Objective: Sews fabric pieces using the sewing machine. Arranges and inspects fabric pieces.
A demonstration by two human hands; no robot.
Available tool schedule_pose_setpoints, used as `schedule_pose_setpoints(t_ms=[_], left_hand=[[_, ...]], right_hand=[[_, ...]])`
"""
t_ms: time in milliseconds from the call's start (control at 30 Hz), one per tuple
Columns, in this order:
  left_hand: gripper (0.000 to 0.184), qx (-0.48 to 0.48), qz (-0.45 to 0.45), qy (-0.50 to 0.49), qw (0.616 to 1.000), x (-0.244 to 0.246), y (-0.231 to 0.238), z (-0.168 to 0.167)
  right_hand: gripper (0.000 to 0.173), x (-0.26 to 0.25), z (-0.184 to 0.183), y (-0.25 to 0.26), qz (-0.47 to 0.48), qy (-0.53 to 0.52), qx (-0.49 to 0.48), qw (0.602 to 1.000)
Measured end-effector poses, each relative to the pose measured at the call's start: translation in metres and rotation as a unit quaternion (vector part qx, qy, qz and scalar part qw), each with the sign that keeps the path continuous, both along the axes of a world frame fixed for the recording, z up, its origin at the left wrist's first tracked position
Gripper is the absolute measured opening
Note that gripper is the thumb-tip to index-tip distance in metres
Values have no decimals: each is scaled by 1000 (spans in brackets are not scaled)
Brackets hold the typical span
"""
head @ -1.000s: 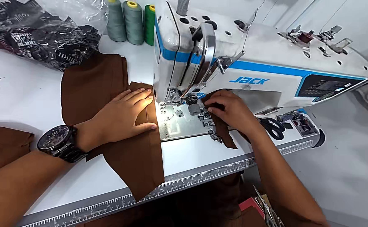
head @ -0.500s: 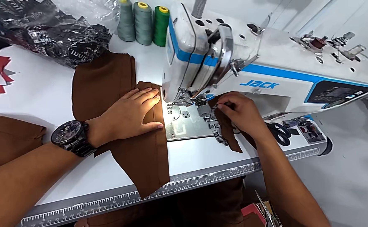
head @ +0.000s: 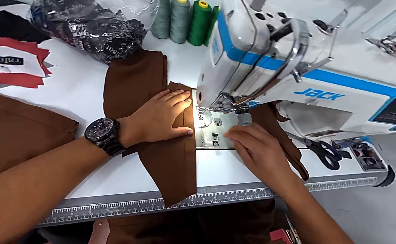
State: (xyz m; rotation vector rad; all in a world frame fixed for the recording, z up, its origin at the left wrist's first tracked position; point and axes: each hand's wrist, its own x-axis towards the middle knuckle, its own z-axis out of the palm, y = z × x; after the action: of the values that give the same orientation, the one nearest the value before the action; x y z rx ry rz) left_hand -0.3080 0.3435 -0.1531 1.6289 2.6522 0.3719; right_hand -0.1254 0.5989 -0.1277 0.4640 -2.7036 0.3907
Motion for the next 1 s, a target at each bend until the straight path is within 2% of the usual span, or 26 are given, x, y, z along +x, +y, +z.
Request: schedule_pose_setpoints(t_ms=[100,200,300,333,433,500,567,667,867,1000], left_hand=[[93,7,-5,9,1000,-1,0,0],[93,13,-5,27,1000,3,2,2],[84,2,6,24,1000,14,1,23],[83,25,-8,57,998,11,0,16],[60,97,-73,81,989,6,1,1],[41,113,-120,75,983,9,1,-1],[32,118,-150,71,979,14,1,1],[31,127,-156,74,977,22,0,4],[34,97,-143,79,982,25,-8,13],[35,117,-124,84,982,28,-10,5]], right_hand=[[26,11,-15,-6,-15,-11,-52,998],[29,3,-25,-16,2,-6,-36,999],[22,-11,-25,-16,45,-6,-6,999],[21,-15,-24,-14,70,-7,0,998],[19,-28,-19,-2,152,-30,6,988],[19,-38,-14,7,189,-33,2,981],[20,-48,-11,15,208,-14,1,978],[29,-61,-11,18,223,-22,12,975],[25,-79,-9,21,316,-64,35,946],[31,-74,-15,21,276,-32,74,958]])
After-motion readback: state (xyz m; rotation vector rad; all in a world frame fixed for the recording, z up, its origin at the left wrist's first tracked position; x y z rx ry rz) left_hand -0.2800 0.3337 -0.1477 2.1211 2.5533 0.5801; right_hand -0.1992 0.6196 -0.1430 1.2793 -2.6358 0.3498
